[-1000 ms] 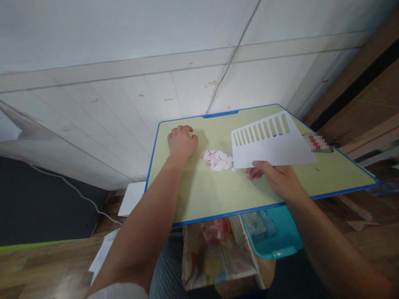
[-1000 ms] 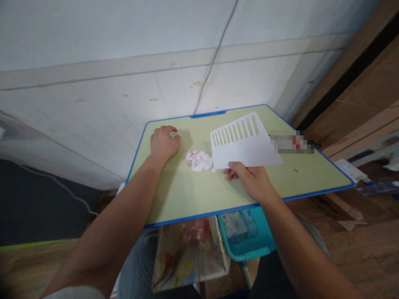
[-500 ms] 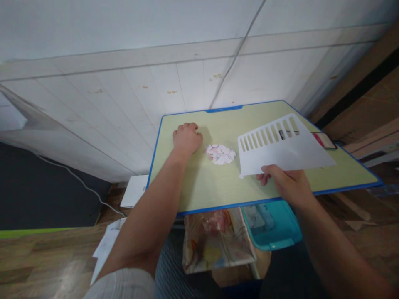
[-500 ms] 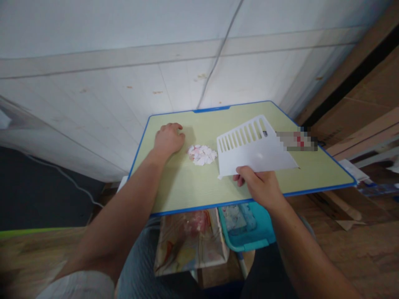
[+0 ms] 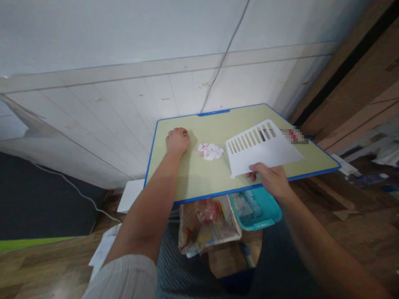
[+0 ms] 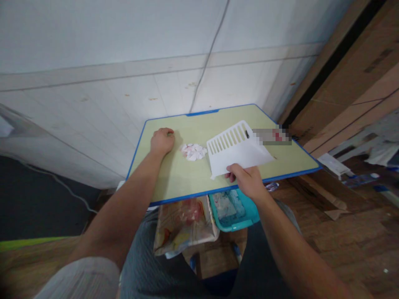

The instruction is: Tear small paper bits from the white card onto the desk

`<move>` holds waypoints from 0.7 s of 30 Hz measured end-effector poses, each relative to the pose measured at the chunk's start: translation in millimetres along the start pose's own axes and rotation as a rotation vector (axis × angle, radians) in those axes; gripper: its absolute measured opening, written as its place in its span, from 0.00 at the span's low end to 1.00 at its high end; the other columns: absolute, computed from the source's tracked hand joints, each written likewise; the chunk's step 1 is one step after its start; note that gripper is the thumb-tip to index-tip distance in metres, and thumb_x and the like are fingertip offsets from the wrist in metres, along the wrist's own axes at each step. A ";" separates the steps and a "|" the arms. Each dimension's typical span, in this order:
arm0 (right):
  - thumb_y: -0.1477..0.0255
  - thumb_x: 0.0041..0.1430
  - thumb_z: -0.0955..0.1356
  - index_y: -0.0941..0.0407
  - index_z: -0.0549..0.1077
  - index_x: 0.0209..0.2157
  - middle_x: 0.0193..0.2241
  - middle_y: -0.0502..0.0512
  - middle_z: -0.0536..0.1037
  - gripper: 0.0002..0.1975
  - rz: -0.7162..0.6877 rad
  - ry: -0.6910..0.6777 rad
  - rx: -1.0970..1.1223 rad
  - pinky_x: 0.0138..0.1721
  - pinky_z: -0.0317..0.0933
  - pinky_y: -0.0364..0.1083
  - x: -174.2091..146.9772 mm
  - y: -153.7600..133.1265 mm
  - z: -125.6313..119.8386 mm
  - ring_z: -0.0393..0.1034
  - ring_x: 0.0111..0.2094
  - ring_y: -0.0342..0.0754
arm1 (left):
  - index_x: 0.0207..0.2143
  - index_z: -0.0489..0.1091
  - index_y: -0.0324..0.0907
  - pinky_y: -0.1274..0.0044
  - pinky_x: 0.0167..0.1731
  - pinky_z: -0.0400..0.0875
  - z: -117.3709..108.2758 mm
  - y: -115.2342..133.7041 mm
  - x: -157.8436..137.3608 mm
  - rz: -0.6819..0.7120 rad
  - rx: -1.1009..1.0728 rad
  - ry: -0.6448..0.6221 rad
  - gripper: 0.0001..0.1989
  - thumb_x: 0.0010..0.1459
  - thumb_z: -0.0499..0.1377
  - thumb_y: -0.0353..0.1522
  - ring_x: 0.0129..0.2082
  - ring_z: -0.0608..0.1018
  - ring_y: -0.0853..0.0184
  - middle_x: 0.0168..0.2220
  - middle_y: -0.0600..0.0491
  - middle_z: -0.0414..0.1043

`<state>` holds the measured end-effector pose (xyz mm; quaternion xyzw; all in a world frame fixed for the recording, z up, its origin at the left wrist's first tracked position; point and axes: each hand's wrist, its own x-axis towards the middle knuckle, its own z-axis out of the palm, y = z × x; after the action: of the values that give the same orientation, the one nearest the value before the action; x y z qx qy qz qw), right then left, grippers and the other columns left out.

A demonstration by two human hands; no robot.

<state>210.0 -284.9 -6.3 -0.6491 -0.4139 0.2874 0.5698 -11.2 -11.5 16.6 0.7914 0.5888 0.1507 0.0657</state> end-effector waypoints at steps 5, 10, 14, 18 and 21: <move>0.58 0.43 0.72 0.49 0.74 0.16 0.17 0.54 0.76 0.11 0.053 -0.008 0.128 0.22 0.63 0.49 12.3 -3.0 6.0 0.66 0.19 0.49 | 0.68 0.80 0.45 0.61 0.74 0.71 -2.3 2.1 -13.4 0.016 0.037 -0.009 0.26 0.77 0.51 0.29 0.75 0.78 0.50 0.75 0.40 0.79; 0.61 0.38 0.70 0.49 0.72 0.15 0.13 0.52 0.70 0.08 0.054 -0.011 0.163 0.18 0.57 0.47 18.9 -8.1 5.7 0.59 0.16 0.47 | 0.73 0.74 0.45 0.53 0.76 0.68 -5.5 -2.5 -48.8 0.012 0.080 0.000 0.27 0.80 0.48 0.31 0.79 0.73 0.47 0.79 0.40 0.74; 0.62 0.35 0.71 0.50 0.72 0.15 0.12 0.51 0.69 0.07 0.072 -0.003 0.208 0.16 0.56 0.46 20.2 -9.1 4.5 0.59 0.15 0.46 | 0.75 0.72 0.44 0.55 0.77 0.67 -8.1 -6.6 -70.8 0.021 0.120 -0.001 0.27 0.81 0.48 0.33 0.80 0.72 0.49 0.80 0.40 0.73; 0.63 0.35 0.71 0.50 0.71 0.17 0.12 0.51 0.70 0.07 0.097 0.022 0.249 0.15 0.53 0.44 22.8 -3.1 0.9 0.61 0.15 0.46 | 0.73 0.74 0.44 0.57 0.76 0.69 -10.4 -6.3 -75.9 0.021 0.115 0.006 0.25 0.82 0.49 0.32 0.79 0.73 0.50 0.78 0.40 0.76; 0.61 0.36 0.70 0.50 0.71 0.20 0.13 0.51 0.71 0.08 0.099 0.050 0.265 0.15 0.52 0.44 26.4 3.3 -0.8 0.61 0.15 0.46 | 0.72 0.75 0.43 0.57 0.75 0.70 -10.2 -5.9 -73.6 0.022 0.100 0.013 0.24 0.82 0.50 0.32 0.78 0.74 0.49 0.76 0.40 0.78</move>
<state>224.3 -262.5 -6.8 -0.5948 -0.3254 0.3512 0.6457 -39.0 -80.5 12.7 0.7992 0.5871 0.1271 0.0205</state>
